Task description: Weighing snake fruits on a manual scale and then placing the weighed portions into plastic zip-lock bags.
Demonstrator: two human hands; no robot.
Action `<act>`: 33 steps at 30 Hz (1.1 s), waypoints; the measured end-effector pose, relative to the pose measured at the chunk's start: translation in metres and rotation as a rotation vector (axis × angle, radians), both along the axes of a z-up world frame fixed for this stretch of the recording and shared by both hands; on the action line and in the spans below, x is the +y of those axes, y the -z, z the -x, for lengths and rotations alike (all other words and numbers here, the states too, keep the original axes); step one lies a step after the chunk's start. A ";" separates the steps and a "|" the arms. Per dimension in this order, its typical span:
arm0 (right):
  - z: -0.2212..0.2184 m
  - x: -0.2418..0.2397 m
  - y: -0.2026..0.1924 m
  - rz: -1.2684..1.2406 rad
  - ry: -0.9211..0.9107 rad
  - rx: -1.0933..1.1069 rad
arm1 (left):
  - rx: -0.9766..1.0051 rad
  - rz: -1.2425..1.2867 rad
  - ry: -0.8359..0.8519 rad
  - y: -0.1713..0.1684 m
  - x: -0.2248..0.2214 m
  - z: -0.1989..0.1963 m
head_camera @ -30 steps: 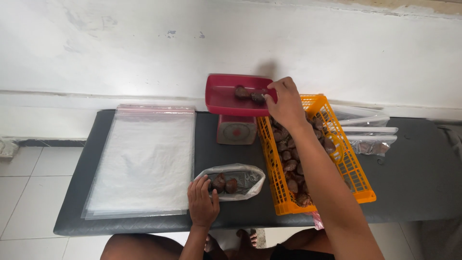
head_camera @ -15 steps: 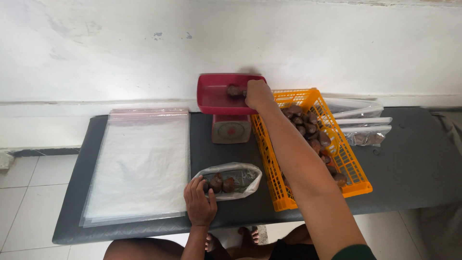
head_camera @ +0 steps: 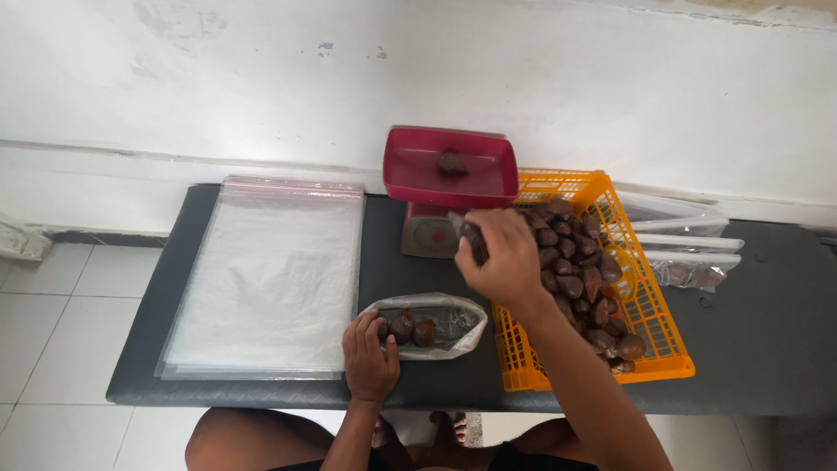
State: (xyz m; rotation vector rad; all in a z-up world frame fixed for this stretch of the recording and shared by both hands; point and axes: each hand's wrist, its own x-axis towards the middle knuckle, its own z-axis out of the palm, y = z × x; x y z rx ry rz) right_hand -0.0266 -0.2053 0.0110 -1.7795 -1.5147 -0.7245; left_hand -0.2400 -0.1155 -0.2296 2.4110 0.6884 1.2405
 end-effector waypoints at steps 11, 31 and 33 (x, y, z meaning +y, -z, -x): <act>0.007 -0.020 0.092 1.031 -0.196 0.500 | 0.075 -0.027 -0.064 0.006 -0.002 -0.001; -0.006 -0.018 0.120 0.892 -0.252 0.663 | 0.087 0.049 -0.045 -0.001 0.000 -0.001; -0.004 -0.018 0.110 0.628 -0.265 0.699 | 0.081 0.049 -0.038 -0.001 0.000 0.000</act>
